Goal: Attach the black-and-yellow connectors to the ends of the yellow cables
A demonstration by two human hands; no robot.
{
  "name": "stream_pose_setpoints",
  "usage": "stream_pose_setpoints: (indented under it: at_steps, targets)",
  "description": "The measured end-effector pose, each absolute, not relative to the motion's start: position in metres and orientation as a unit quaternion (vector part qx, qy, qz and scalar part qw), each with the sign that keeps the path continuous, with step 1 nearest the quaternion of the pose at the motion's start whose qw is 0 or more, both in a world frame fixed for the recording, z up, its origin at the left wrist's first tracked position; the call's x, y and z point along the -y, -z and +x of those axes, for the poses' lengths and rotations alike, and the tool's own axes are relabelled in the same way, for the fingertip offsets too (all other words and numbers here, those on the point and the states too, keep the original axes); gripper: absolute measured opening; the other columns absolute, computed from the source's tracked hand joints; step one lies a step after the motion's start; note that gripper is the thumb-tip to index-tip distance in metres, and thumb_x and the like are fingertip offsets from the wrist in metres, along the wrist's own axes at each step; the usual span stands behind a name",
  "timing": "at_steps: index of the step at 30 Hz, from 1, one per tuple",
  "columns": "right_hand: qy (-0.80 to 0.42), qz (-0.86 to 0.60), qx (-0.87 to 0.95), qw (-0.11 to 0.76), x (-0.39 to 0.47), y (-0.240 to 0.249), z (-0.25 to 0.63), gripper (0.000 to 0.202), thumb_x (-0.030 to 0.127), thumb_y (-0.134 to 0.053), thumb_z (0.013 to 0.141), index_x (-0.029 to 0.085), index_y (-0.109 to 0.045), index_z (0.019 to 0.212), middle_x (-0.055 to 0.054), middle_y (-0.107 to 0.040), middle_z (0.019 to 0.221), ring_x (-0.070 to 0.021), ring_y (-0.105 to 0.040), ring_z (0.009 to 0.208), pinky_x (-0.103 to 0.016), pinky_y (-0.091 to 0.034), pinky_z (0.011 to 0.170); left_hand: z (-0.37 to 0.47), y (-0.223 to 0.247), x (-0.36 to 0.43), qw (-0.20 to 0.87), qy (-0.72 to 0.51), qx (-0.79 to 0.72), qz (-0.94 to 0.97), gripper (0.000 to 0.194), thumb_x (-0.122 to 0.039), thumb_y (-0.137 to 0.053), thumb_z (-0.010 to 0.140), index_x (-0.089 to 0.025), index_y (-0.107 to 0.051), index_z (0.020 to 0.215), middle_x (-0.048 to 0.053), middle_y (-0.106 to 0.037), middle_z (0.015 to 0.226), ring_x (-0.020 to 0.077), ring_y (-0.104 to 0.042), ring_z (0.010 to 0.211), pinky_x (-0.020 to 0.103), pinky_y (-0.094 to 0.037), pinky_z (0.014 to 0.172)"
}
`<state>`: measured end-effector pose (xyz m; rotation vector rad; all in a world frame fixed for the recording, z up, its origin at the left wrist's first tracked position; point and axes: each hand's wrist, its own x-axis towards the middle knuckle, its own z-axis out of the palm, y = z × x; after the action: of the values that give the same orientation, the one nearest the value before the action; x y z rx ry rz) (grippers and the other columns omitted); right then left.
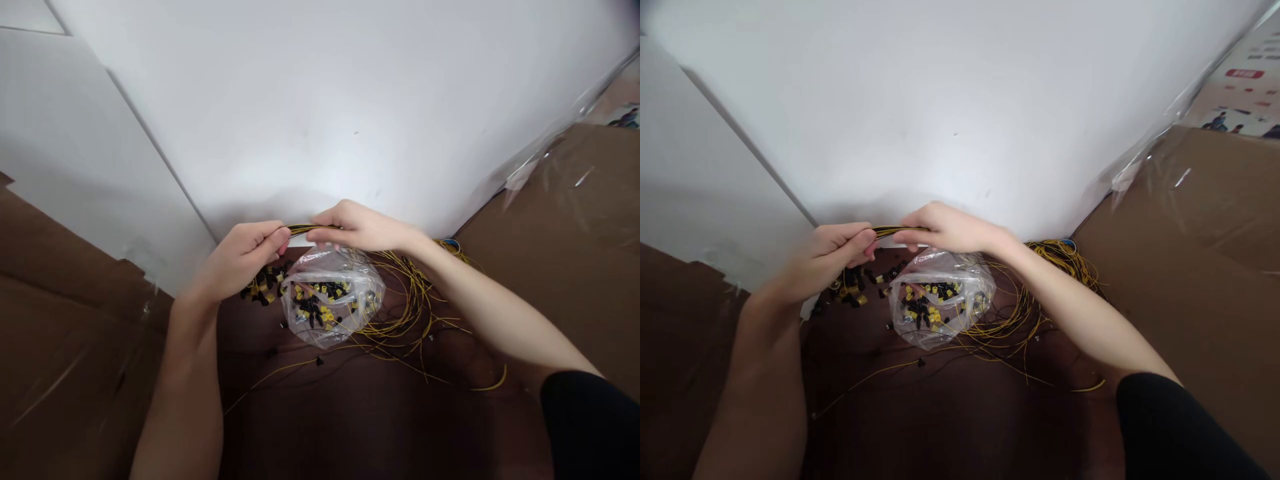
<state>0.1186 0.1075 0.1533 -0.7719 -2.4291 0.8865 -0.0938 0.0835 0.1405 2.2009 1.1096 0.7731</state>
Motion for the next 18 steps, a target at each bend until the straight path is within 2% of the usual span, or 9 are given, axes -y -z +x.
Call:
stream_pose_setpoints:
  at_steps: [6, 11, 14, 18]
  targets:
    - [-0.438, -0.396, 0.774, 0.230, -0.094, -0.182, 0.175, 0.035, 0.037, -0.058, 0.082, 0.016, -0.049, 0.055, 0.008, -0.044, 0.045, -0.0023, -0.041, 0.041, -0.018, -0.032, 0.045, -0.096, -0.136, -0.090, 0.260, -0.338, -0.424, 0.799, 0.038, -0.045, -0.037, 0.086, -0.019, -0.040, 0.059, -0.001, -0.035, 0.055, 0.0115, -0.033, 0.052, 0.024, -0.030, 0.051]
    - [-0.528, -0.436, 0.693, 0.227, -0.085, -0.192, 0.223, 0.038, 0.033, -0.042, 0.087, 0.015, -0.038, 0.053, 0.013, -0.029, 0.042, 0.0033, -0.029, 0.036, -0.019, -0.018, 0.041, -0.104, -0.135, -0.094, 0.234, -0.354, -0.438, 0.793, 0.038, -0.043, -0.036, 0.087, -0.018, -0.039, 0.059, -0.001, -0.035, 0.054, 0.0114, -0.034, 0.052, 0.024, -0.031, 0.051]
    - [-0.557, -0.485, 0.629, 0.242, -0.081, -0.190, 0.250, 0.038, 0.031, -0.037, 0.087, 0.014, -0.039, 0.053, 0.014, -0.027, 0.041, 0.0047, -0.027, 0.034, -0.021, -0.011, 0.040, -0.111, -0.132, -0.098, 0.217, -0.347, -0.457, 0.790, 0.037, -0.043, -0.036, 0.088, -0.018, -0.039, 0.061, -0.001, -0.036, 0.056, 0.0113, -0.034, 0.053, 0.023, -0.033, 0.053]
    - [-0.553, -0.571, 0.539, 0.279, -0.073, -0.183, 0.282, 0.042, 0.028, -0.031, 0.089, 0.012, -0.036, 0.050, 0.013, -0.028, 0.040, 0.0063, -0.028, 0.032, -0.022, -0.008, 0.039, -0.117, -0.128, -0.103, 0.184, -0.335, -0.482, 0.788, 0.035, -0.039, -0.036, 0.089, -0.018, -0.038, 0.061, -0.002, -0.034, 0.057, 0.0110, -0.034, 0.055, 0.022, -0.035, 0.057]
